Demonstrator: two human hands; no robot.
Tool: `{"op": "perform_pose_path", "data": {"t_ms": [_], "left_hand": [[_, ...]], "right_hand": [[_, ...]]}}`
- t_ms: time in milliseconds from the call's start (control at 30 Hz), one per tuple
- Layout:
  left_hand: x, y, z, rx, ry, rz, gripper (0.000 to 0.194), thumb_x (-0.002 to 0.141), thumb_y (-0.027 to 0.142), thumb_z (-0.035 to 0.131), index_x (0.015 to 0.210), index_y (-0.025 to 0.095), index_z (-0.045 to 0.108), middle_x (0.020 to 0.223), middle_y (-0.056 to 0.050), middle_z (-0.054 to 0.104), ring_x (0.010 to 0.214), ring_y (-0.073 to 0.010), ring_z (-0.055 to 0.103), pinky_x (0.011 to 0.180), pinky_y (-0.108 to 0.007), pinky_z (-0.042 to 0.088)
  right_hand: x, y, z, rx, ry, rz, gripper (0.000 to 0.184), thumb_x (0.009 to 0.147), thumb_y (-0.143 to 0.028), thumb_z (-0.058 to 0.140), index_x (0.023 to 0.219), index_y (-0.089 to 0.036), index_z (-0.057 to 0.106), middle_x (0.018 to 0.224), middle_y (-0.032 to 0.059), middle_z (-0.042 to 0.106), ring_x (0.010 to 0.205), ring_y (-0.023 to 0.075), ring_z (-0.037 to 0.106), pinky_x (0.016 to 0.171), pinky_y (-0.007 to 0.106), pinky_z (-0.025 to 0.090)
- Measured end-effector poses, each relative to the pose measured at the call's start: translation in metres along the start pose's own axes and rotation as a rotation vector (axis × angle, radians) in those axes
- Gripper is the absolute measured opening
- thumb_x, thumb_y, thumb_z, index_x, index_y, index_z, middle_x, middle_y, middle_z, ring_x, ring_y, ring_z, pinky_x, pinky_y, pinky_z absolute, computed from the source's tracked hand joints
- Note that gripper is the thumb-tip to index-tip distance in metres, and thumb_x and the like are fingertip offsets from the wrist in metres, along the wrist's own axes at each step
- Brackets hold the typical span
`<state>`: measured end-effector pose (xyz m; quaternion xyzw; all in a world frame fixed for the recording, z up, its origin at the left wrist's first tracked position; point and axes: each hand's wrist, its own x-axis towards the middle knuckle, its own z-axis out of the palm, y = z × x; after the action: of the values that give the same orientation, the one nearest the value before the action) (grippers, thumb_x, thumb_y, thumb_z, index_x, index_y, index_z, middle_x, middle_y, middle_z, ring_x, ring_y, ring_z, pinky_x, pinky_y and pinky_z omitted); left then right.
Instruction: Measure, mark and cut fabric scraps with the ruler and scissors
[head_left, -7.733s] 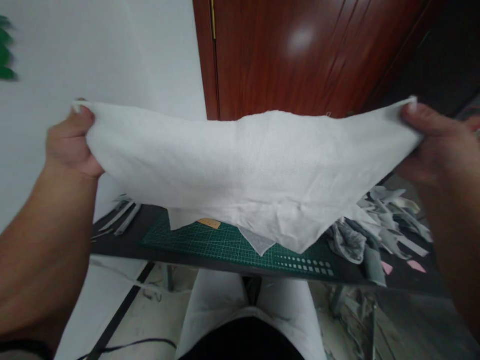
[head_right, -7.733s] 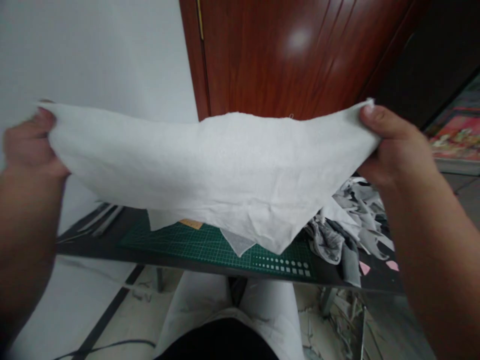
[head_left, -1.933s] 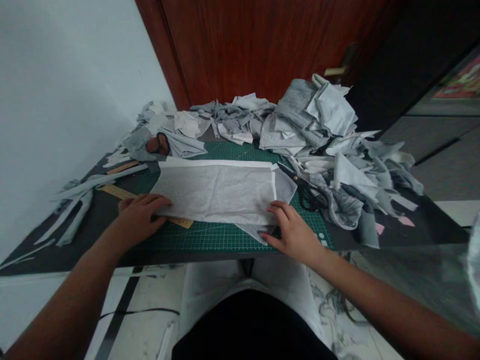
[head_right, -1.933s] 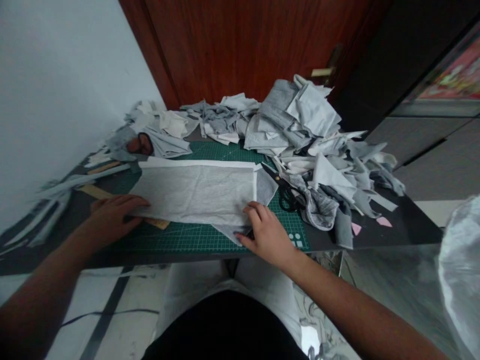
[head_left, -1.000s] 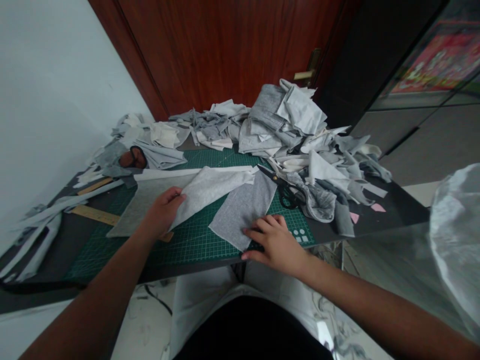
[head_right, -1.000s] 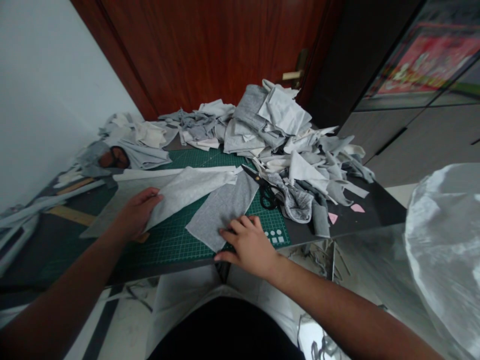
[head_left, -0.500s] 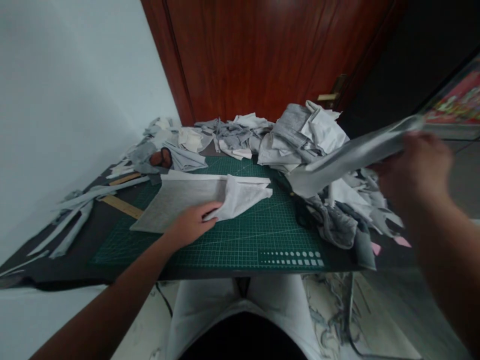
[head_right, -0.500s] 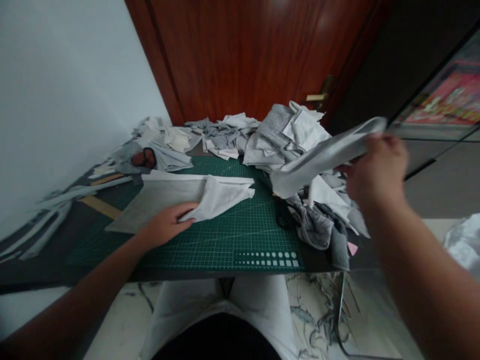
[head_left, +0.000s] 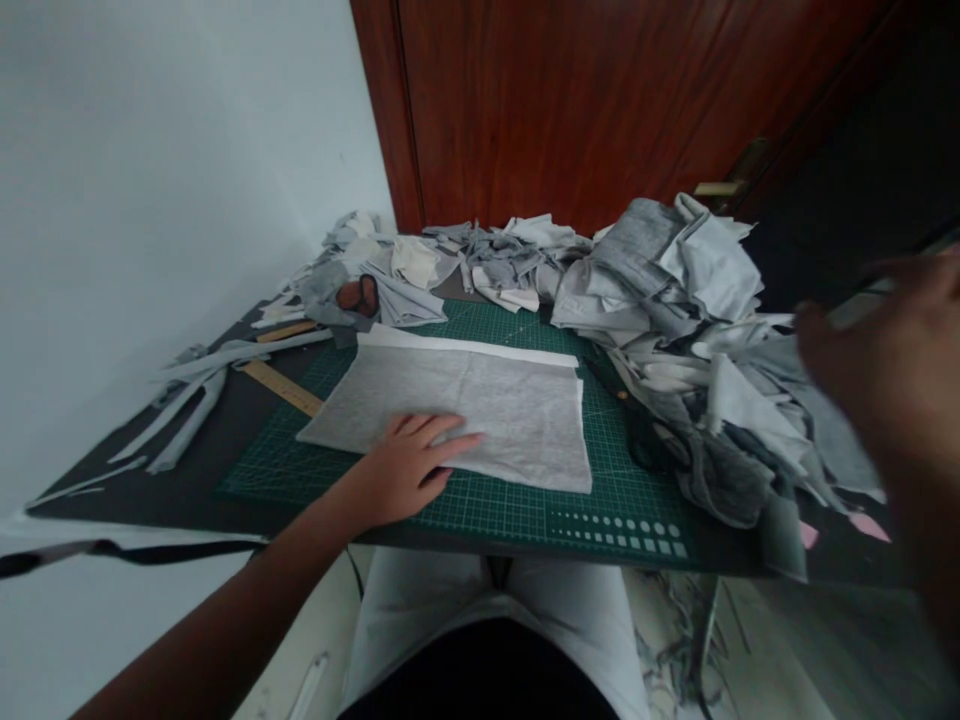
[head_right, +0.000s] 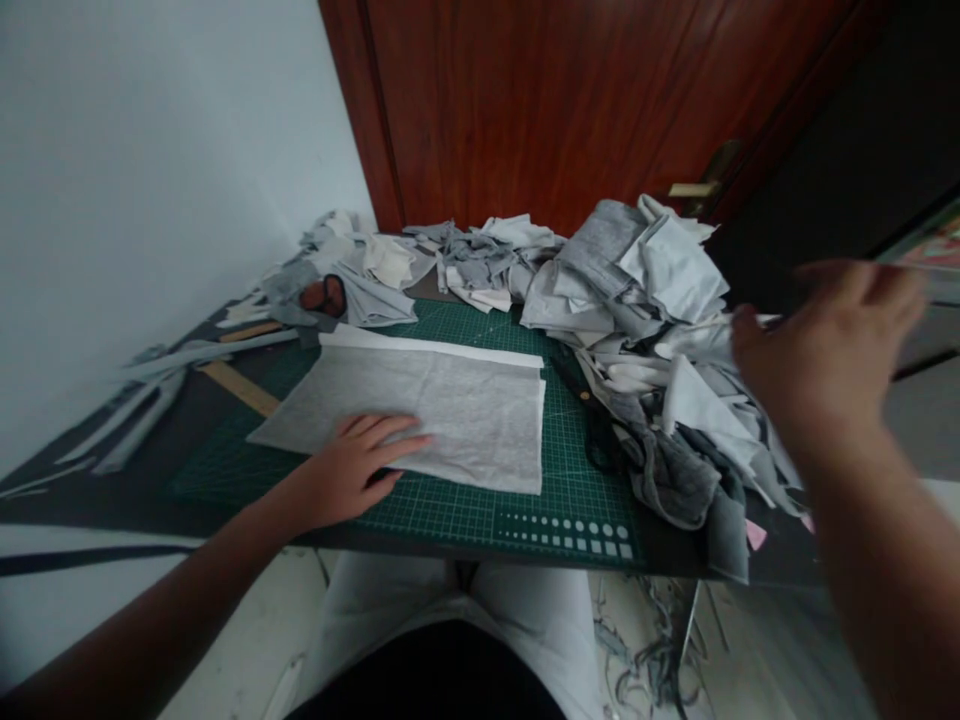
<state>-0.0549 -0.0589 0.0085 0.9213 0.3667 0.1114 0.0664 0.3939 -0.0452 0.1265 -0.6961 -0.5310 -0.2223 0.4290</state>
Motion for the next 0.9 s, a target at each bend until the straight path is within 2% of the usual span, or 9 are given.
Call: {"op": "perform_pose_path", "data": {"t_ms": [67,133,200,233,400,500,667,767,900], "left_hand": [[-0.022,-0.023,-0.014,-0.014,0.027,-0.092,0.068,0.087,0.018,0.054,0.153,0.035,0.047,0.156,-0.006,0.049,0.14,-0.031,0.047,0.116,-0.051,0.034],[-0.042,-0.055,-0.028,-0.015,0.107,-0.272,0.073,0.081,0.013,0.049,0.153,0.026,0.045,0.156,-0.008,0.049,0.142,-0.0306,0.046,0.12,-0.049,0.034],[-0.06,-0.091,-0.04,0.027,0.189,-0.556,0.078,0.075,0.008,0.046,0.152,0.009,0.043,0.152,-0.017,0.052,0.14,-0.0329,0.048,0.12,-0.049,0.036],[-0.068,-0.108,-0.044,0.038,0.144,-0.614,0.081,0.071,0.005,0.045,0.152,0.005,0.042,0.151,-0.018,0.053,0.14,-0.0335,0.049,0.121,-0.05,0.035],[-0.089,-0.15,-0.058,0.08,0.006,-0.49,0.063,0.072,0.003,0.046,0.131,0.017,0.063,0.143,-0.009,0.061,0.136,-0.0307,0.051,0.12,-0.051,0.035],[-0.093,-0.153,-0.065,0.153,-0.02,-0.517,0.036,0.083,0.01,0.046,0.11,0.021,0.067,0.125,-0.007,0.066,0.118,-0.0284,0.058,0.111,-0.049,0.042],[-0.109,-0.159,-0.076,0.212,-0.079,-0.43,0.03,0.086,0.011,0.042,0.095,0.023,0.067,0.118,-0.007,0.065,0.111,-0.0278,0.055,0.104,-0.047,0.043],[-0.122,-0.162,-0.086,0.23,-0.102,-0.421,0.024,0.086,0.019,0.044,0.088,0.025,0.067,0.105,-0.006,0.067,0.104,-0.0278,0.054,0.1,-0.046,0.042],[-0.123,-0.147,-0.115,0.259,0.007,-0.433,0.023,0.086,0.027,0.044,0.086,0.026,0.067,0.09,-0.003,0.065,0.094,-0.0249,0.053,0.097,-0.045,0.038]], "right_hand": [[-0.048,-0.037,0.014,0.136,-0.307,-0.337,0.057,0.098,-0.057,0.056,0.129,-0.01,0.065,0.124,0.0223,0.066,0.124,0.0345,0.059,0.1,0.055,0.047],[-0.107,-0.08,0.033,0.356,-0.729,-0.556,0.043,0.103,-0.047,0.051,0.133,-0.018,0.063,0.133,0.0151,0.065,0.124,0.0295,0.061,0.105,0.053,0.05],[-0.156,-0.115,0.052,0.399,-0.89,-0.634,0.055,0.1,-0.053,0.056,0.142,-0.017,0.058,0.149,0.0154,0.055,0.136,0.0301,0.053,0.114,0.05,0.046],[-0.174,-0.126,0.061,0.391,-0.939,-0.665,0.062,0.099,-0.057,0.056,0.147,-0.018,0.055,0.155,0.0155,0.049,0.143,0.0318,0.047,0.118,0.053,0.042],[-0.201,-0.129,0.079,0.278,-0.96,-0.708,0.066,0.103,-0.06,0.044,0.159,-0.025,0.042,0.167,0.0116,0.033,0.155,0.0362,0.027,0.123,0.067,0.024],[-0.197,-0.121,0.077,0.24,-0.966,-0.739,0.055,0.108,-0.05,0.04,0.16,-0.032,0.039,0.168,0.0091,0.029,0.156,0.0356,0.025,0.121,0.07,0.022],[-0.197,-0.116,0.07,0.25,-0.948,-0.798,0.05,0.108,-0.044,0.043,0.158,-0.041,0.04,0.169,0.0069,0.025,0.156,0.0368,0.024,0.12,0.072,0.022],[-0.2,-0.114,0.064,0.273,-0.926,-0.777,0.056,0.104,-0.054,0.049,0.157,-0.038,0.042,0.168,0.0082,0.027,0.156,0.0402,0.024,0.119,0.075,0.02],[-0.2,-0.118,0.051,0.293,-0.974,-0.716,0.065,0.101,-0.064,0.045,0.157,-0.031,0.045,0.167,0.0099,0.031,0.154,0.0435,0.026,0.117,0.075,0.025]]}}
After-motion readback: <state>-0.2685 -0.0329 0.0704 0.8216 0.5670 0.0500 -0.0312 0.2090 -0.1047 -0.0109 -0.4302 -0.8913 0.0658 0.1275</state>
